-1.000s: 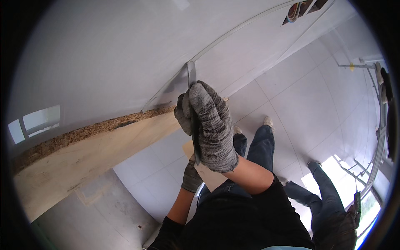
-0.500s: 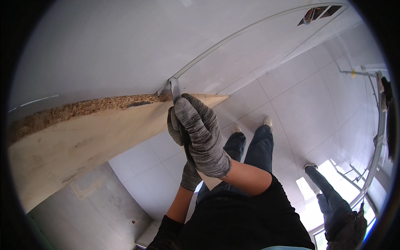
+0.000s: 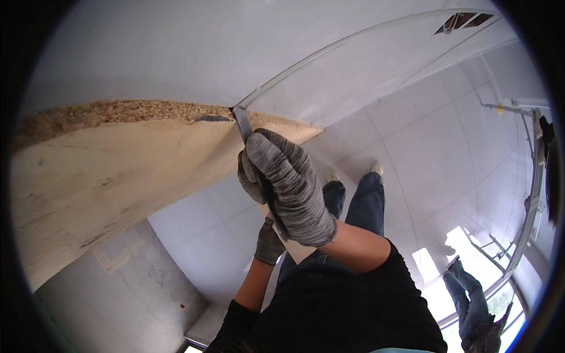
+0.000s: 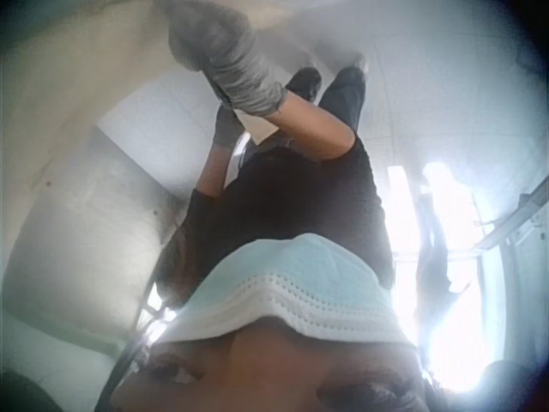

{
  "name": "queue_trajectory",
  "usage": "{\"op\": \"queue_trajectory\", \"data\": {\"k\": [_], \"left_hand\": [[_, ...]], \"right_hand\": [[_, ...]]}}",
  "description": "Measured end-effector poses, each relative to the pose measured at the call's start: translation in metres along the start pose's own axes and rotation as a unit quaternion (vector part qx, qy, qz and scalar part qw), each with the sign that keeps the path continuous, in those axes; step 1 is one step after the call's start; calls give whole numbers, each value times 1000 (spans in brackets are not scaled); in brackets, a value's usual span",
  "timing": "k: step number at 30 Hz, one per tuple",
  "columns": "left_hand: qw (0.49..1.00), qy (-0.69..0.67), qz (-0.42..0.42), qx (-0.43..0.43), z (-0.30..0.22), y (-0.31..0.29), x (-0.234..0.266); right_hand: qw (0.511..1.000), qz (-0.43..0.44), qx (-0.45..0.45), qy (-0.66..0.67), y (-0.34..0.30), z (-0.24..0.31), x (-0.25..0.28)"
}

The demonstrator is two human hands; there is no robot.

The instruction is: The person applies grout to the seams between white wall tiles using a small putty knife. They repeatedly scoop grout from a paper sheet and press it into the joints, working along a wall section near an electrical box.

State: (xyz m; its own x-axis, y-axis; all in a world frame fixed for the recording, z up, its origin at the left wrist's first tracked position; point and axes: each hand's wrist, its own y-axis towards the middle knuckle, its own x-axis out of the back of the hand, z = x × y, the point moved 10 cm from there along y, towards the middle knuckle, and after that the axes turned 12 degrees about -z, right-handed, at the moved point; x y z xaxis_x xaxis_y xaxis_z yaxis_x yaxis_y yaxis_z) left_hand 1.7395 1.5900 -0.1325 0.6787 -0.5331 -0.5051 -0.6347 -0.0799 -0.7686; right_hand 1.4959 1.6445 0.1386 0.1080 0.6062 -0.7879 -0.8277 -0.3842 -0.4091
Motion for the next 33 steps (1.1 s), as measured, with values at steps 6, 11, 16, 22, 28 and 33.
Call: {"op": "queue_trajectory", "data": {"k": [6, 11, 16, 22, 28, 33], "left_hand": [[989, -125, -30, 69, 3, -21, -20], [978, -170, -56, 107, 10, -25, -19], [983, -144, -81, 85, 7, -32, -18], [986, -144, -49, 70, 6, -26, -16], [988, 45, 95, -115, -32, -37, -54], [992, -125, -22, -8, -34, -39, -84]], "right_hand": [[987, 122, -93, -47, 7, 3, 1], [964, 180, -168, -97, 4, 14, 3], [935, 228, -250, -107, 3, 5, 18], [894, 351, -20, -277, -17, -8, 41], [754, 263, -93, -595, -78, -39, 83], [588, 143, -80, -792, -92, -34, 109]]}}
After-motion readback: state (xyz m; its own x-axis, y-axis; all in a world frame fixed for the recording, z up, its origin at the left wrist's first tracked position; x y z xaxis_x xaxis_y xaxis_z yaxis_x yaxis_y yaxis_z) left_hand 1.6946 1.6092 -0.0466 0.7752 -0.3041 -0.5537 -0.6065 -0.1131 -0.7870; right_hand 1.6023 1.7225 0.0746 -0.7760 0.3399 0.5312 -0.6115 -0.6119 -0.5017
